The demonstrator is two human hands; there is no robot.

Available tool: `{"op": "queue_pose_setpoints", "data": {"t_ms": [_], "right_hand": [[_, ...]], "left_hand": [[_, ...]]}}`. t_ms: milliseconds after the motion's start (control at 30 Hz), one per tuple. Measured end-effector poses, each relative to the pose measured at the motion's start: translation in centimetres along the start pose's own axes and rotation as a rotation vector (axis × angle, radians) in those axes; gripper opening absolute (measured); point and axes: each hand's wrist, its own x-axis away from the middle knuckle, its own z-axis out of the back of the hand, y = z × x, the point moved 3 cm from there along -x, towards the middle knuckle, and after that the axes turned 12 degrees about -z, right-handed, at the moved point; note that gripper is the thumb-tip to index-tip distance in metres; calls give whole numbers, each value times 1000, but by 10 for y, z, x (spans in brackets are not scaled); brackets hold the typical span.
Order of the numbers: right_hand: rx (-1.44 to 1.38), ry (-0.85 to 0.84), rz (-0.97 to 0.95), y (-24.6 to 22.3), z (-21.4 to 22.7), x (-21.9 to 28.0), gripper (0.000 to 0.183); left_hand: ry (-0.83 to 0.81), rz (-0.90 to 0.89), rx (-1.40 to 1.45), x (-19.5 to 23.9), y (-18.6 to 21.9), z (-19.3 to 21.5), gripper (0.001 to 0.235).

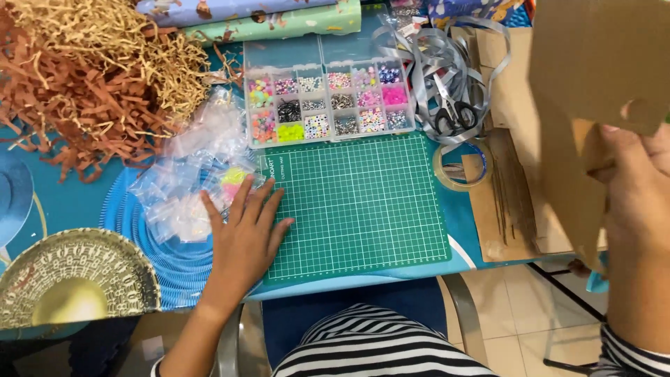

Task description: The person folds a flat cardboard box along pre-scored lines, tucks flaps, and presses edges to form a small rectangular box. They repeat the process with a second box, folding and tucking flaps to complete the assembly.

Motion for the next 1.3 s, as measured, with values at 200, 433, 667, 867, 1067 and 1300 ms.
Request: {"op": "queue_pose_setpoints", "data": {"t_ms": [200,433,667,867,1067,1300], "right_hand": [[-297,-193,-232,-50,-153,128,26],[-198,-844,89,33,-275,141,37],[349,-1059,527,-8,-218,147,77],[808,-1024,738,33,-168,126,88],[840,-724,898,77,-166,121,28],[527,-845,625,71,-160,110,10]], "left_hand": [[43,117,1309,-51,15,49,57],[84,400,1573,-59,-7,-51,84],[41,411,1093,-55,-43,-63,62],[123,271,519,-63,-44,-8,54],[28,-113,553,-29,8,22,49],[-218,-121,603,8,34,-11,11]]}}
